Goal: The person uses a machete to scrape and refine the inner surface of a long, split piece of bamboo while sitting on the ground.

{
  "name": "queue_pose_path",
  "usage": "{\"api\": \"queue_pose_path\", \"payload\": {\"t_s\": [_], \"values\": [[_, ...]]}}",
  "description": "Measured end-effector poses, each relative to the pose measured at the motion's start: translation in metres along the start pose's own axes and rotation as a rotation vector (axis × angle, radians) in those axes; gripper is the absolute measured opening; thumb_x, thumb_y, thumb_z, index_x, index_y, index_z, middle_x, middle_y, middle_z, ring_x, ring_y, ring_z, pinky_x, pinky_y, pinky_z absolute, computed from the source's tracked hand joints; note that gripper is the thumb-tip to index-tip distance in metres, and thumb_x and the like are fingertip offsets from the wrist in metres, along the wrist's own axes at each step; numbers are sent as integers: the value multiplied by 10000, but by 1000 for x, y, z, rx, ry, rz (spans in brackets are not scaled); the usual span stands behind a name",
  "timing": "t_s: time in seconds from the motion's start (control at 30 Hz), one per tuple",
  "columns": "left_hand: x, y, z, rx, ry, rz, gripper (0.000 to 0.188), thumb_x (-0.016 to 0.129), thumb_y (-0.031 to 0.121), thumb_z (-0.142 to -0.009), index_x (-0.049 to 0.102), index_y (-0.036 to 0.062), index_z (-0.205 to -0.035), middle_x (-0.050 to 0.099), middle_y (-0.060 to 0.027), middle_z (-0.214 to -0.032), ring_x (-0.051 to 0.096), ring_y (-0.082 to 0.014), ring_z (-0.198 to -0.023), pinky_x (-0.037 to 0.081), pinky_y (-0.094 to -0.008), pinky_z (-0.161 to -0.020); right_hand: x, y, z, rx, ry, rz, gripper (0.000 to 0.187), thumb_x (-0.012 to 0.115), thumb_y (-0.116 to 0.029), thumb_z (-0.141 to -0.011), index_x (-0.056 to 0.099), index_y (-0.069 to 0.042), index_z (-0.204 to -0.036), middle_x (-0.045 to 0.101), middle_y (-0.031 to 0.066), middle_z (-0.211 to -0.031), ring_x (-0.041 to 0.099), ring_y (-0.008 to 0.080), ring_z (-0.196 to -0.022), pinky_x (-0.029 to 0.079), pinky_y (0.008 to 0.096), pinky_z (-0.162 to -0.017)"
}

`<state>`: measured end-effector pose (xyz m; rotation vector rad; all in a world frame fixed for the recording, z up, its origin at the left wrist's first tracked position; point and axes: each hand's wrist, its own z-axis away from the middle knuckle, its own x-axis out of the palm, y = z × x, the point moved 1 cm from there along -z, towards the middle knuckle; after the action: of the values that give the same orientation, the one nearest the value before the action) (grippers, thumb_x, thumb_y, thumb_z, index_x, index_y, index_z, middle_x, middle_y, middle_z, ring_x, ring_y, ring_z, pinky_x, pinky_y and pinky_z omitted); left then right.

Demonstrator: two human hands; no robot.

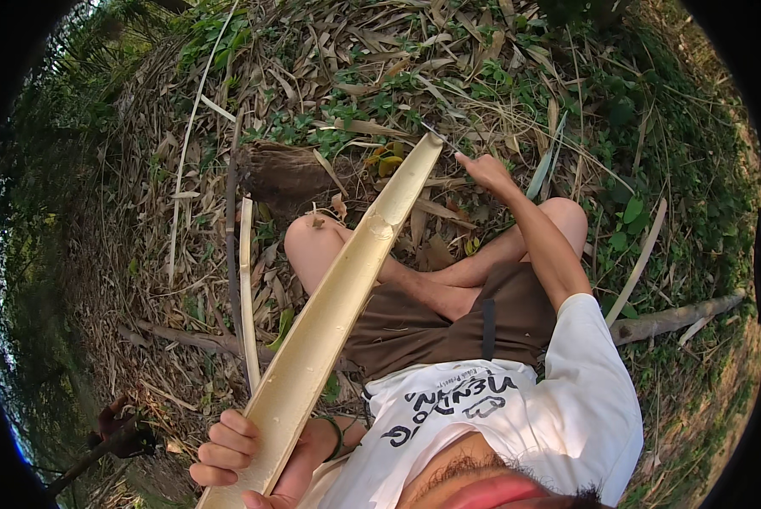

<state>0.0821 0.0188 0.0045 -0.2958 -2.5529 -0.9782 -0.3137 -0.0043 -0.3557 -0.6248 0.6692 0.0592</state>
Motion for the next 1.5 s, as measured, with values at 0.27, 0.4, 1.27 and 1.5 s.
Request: {"api": "queue_pose_path", "payload": {"t_s": [0.27,0.4,1.27,1.5], "values": [[-16,-9,-13,-33,-15,113,363,640,204,-695,305,134,-814,269,23,-658,241,-104,-566,237,-285,-577,2,-36,119,-294,-52,-294,629,516,-569,-961,489,-38,-626,431,4,-512,392,102,-452,328,309,-448],[-17,-2,-10,-43,-133,199,366,647,211,-715,304,137,-815,262,27,-659,232,-110,-569,236,-293,-577,12,-42,179,-469,-138,-471,605,493,-545,-986,499,-40,-651,420,-17,-509,368,77,-450,307,281,-431],[12,10,22,11,-113,158,365,643,227,-742,294,141,-808,268,26,-674,233,-105,-576,232,-297,-572,-11,-63,284,-685,-33,-168,581,621,-517,-904,591,9,-660,562,166,-510,601,344,-486,457,418,-485],[24,21,30,33,-96,67,381,641,238,-743,277,141,-804,254,27,-688,241,-106,-584,240,-301,-574,-11,-58,309,-949,-65,-326,554,603,-484,-923,611,48,-768,497,174,-499,533,342,-469,408,398,-480]]}}
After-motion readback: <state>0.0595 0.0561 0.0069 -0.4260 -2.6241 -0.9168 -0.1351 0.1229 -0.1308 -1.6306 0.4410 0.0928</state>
